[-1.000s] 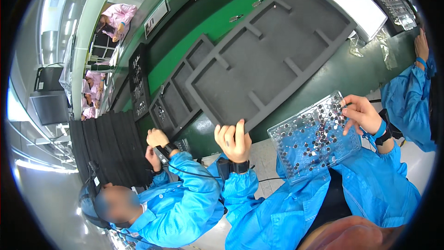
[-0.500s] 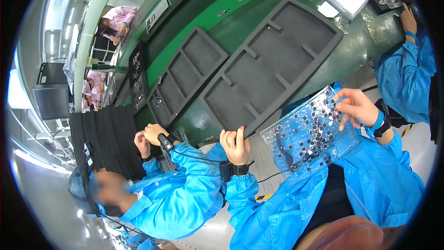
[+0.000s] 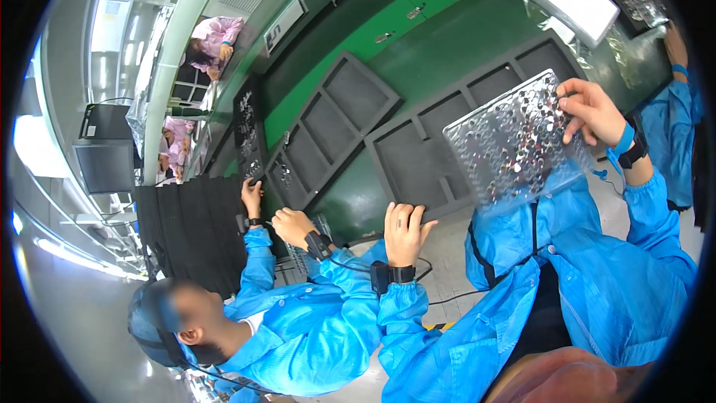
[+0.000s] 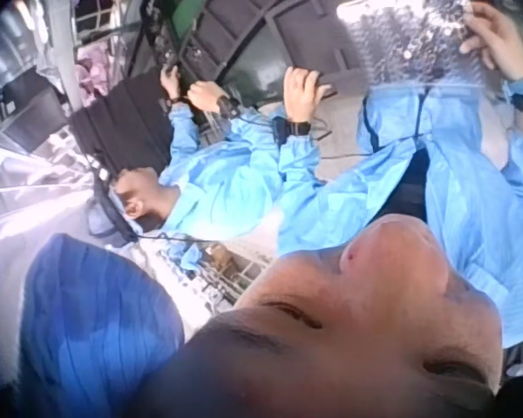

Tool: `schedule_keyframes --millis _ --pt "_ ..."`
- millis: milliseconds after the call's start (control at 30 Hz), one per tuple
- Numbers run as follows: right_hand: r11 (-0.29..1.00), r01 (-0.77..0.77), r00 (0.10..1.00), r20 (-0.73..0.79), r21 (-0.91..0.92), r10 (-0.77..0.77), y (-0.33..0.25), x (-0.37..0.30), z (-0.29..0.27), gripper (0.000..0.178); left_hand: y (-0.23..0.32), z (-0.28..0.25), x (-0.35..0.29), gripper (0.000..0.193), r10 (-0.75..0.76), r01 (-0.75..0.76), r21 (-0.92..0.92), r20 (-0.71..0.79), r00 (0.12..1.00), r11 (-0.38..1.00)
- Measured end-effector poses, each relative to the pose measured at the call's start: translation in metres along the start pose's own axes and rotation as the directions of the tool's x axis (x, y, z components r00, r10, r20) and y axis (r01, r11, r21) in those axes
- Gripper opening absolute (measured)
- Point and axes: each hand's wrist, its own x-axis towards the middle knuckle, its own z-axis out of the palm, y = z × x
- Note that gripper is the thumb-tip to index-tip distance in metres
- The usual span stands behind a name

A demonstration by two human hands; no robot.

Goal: The person is seen assembling small mechanical parts on an assembly line.

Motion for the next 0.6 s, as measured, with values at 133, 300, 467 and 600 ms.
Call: schedule_keyframes --millis 133,300,467,600 --pt "1.000 0.005 0.995 -0.102 0.000 -0.005 0.000 0.025 -0.012 0.033 -0.002 -0.035 0.041 0.044 0.006 0.004 -0.128 0.080 0.997 0.992" --pt "1.000 -0.024 0.999 -0.030 0.012 0.024 -0.011 0.057 -0.006 0.030 -0.017 -0.063 0.163 0.016 -0.186 0.141 -0.220 -0.201 0.962 0.965" --pt "0.996 -0.050 0.997 -0.063 -0.068 0.046 -0.004 0.067 -0.002 0.031 -0.085 0.024 0.297 0.020 -0.060 0.059 -0.121 -0.009 0.998 0.991" --pt "0.976 0.033 0.990 -0.127 -0.214 -0.062 -0.012 0.054 -0.007 0.029 -0.121 0.067 0.349 0.035 0.032 -0.035 0.035 0.098 0.995 0.999"
